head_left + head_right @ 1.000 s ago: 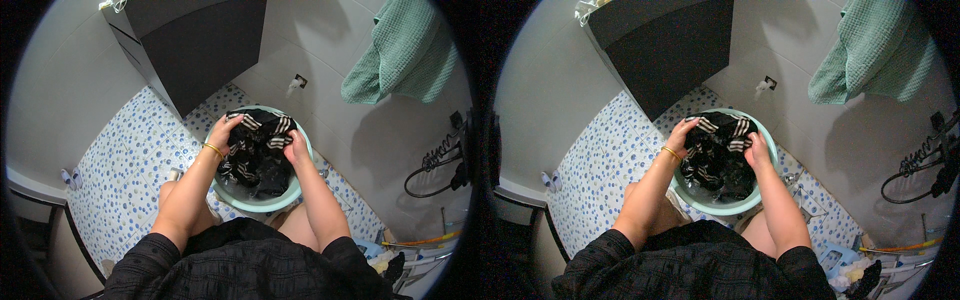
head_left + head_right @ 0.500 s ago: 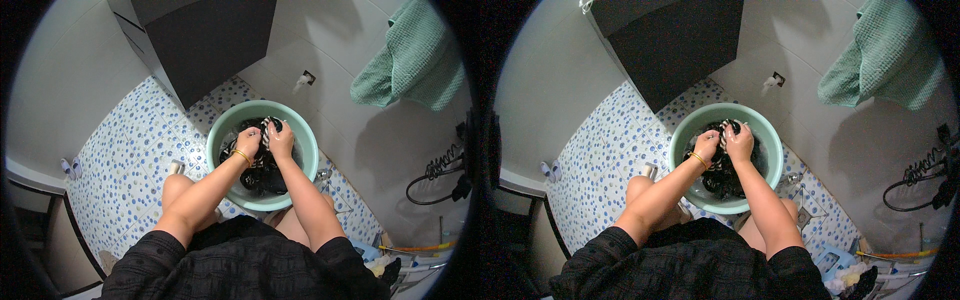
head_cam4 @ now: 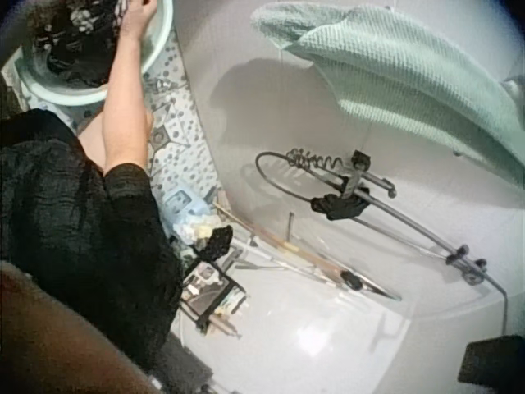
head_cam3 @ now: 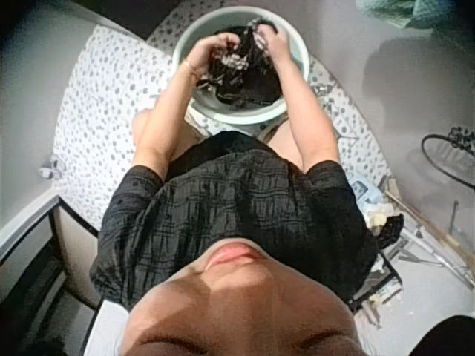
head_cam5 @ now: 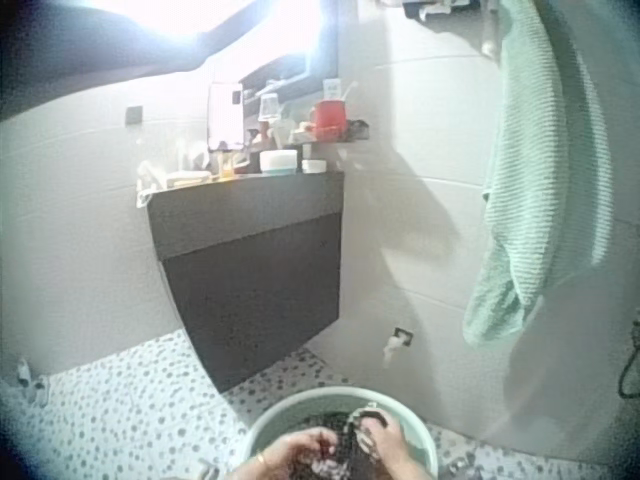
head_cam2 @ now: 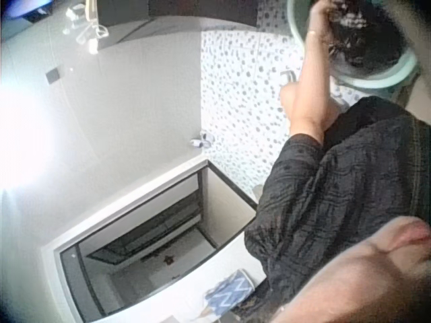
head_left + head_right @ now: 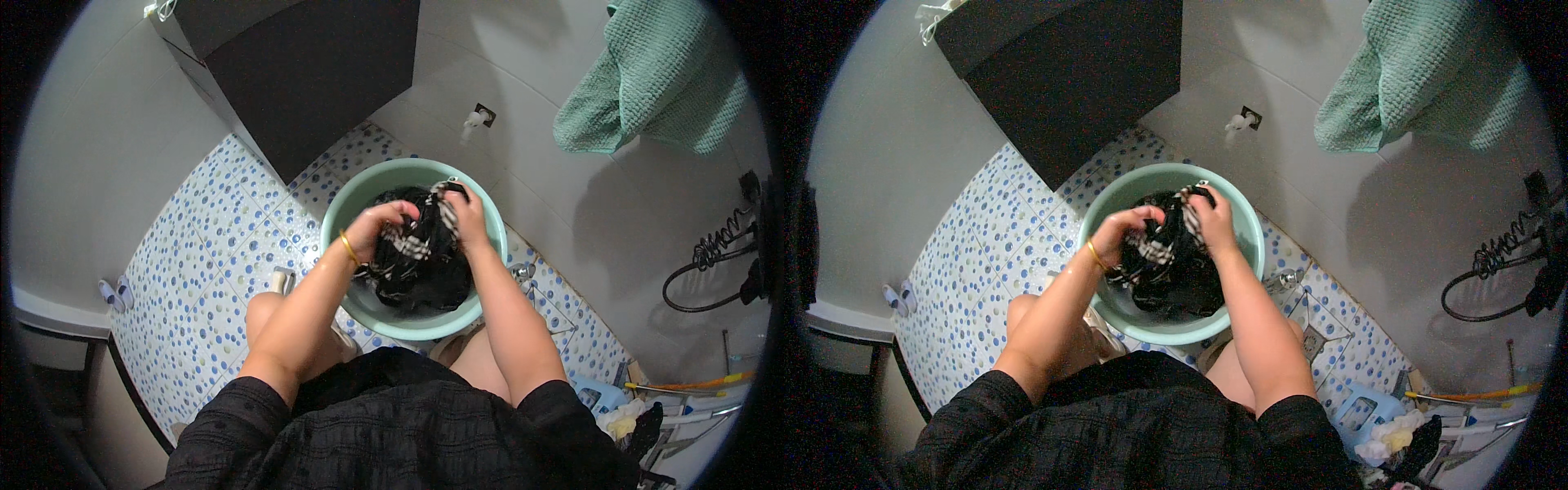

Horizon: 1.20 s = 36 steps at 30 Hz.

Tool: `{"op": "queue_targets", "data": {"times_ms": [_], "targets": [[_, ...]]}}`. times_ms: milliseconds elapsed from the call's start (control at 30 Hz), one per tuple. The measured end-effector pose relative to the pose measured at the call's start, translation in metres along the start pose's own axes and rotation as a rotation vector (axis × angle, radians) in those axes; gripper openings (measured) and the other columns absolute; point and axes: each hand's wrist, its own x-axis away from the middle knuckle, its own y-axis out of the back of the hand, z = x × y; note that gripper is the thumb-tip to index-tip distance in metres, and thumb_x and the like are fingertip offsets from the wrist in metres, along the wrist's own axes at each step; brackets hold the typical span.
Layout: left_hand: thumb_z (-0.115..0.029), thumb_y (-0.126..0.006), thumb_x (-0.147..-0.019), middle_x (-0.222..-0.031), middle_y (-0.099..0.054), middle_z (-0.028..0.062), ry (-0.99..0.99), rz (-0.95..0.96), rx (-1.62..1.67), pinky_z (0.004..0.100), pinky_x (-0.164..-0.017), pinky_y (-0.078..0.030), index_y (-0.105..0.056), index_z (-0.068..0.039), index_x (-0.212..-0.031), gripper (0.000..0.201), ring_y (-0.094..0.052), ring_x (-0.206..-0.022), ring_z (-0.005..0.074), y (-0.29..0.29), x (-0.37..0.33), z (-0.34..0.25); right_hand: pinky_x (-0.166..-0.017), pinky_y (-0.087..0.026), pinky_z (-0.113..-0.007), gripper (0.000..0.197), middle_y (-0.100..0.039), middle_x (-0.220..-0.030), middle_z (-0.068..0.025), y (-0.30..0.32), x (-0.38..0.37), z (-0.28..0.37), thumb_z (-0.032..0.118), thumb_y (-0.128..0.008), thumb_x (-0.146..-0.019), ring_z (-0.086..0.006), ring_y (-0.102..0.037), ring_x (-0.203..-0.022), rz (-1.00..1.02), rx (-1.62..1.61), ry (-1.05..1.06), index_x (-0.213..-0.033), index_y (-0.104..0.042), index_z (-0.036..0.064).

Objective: The person sits on the bathroom floor and hand-washes clothes in a light green basin filled with water. They scrub and rinse a black and white striped garment, followed by a black garment with colorful lettering, repeatedly submerging and wringing the items.

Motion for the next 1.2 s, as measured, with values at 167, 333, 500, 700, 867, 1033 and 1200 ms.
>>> {"op": "queue_targets", "data": {"times_ms": [167,333,500,700,867,1033,1200], "targets": [[-0.059,-0.044,-0.078,-0.098,-0.057,0.0152,0.278,-0.040,-0.233,0.0330,-0.072,-0.049,-0.049,-0.005,-0.109,0.062,-0.058,-0.084,0.0181,0.012,-0.005,0.007,-0.090,-0.034,-0.031,0.028,-0.051,-0.099,-0.0173,-0.001,0.012,0.022,0.015,-0.037,-0.064,-0.0242,-0.047,-0.097,0.389,-0.450,0.162,-0.084,-0.049,-0.0008],[-0.027,-0.062,-0.079,-0.102,-0.057,0.0056,0.097,0.076,-0.175,0.0291,-0.080,-0.044,-0.051,-0.002,-0.107,0.039,-0.053,-0.093,0.0135,-0.003,-0.002,0.032,-0.098,-0.025,-0.034,0.061,-0.045,-0.113,-0.0164,-0.018,0.019,0.021,0.026,-0.046,-0.060,-0.0255,-0.040,-0.110,0.476,0.015,0.486,-0.114,-0.037,-0.0015],[0.003,-0.062,-0.068,-0.097,-0.059,0.0062,-0.317,0.043,-0.174,0.0319,-0.082,-0.043,-0.051,-0.002,-0.108,0.041,-0.056,-0.091,0.0162,0.004,-0.009,0.020,-0.095,-0.029,-0.034,0.060,-0.041,-0.118,-0.0147,-0.001,0.026,0.016,0.021,-0.058,-0.069,-0.0234,-0.041,-0.108,0.324,-0.028,0.278,-0.120,-0.035,0.0006],[-0.034,-0.055,-0.082,-0.095,-0.059,0.0077,-0.434,-0.104,0.266,0.0319,-0.073,-0.049,-0.053,-0.004,-0.103,0.036,-0.059,-0.082,0.0184,0.008,-0.009,0.006,-0.078,-0.041,-0.025,0.045,-0.052,-0.102,-0.0074,-0.018,0.049,0.019,0.008,-0.059,-0.075,-0.0127,-0.051,-0.086,0.257,0.329,0.236,-0.116,-0.042,0.0030],[-0.015,-0.054,-0.083,-0.097,-0.054,0.0097,-0.568,-0.513,0.448,0.0340,-0.071,-0.050,-0.033,-0.015,-0.122,0.045,-0.057,-0.082,0.0201,0.006,-0.019,-0.001,-0.071,-0.038,-0.023,0.015,-0.051,-0.085,-0.0029,-0.022,0.045,0.009,0.002,-0.038,-0.081,-0.0097,-0.045,-0.074,-0.050,-0.005,0.408,-0.090,-0.050,0.0006],[-0.032,-0.048,-0.087,-0.083,-0.054,0.0048,-0.512,-0.187,-0.030,0.0257,-0.066,-0.044,-0.050,-0.006,-0.097,0.027,-0.053,-0.073,0.0154,0.039,-0.050,0.038,-0.059,-0.039,-0.030,0.026,-0.045,-0.070,-0.0104,-0.064,0.073,0.018,0.026,-0.057,-0.079,-0.0234,-0.048,-0.064,-0.013,0.675,0.883,-0.076,-0.048,0.0019],[-0.035,-0.042,-0.089,-0.073,-0.052,0.0024,-0.324,-0.600,-0.207,0.0270,-0.064,-0.040,-0.053,-0.005,-0.078,0.034,-0.048,-0.067,0.0120,-0.001,-0.045,0.063,-0.056,-0.039,-0.042,0.036,-0.048,-0.067,-0.0187,-0.032,0.013,-0.002,0.032,-0.049,-0.085,-0.0378,-0.050,-0.064,-0.154,0.675,0.152,-0.065,-0.049,0.0015]]}}
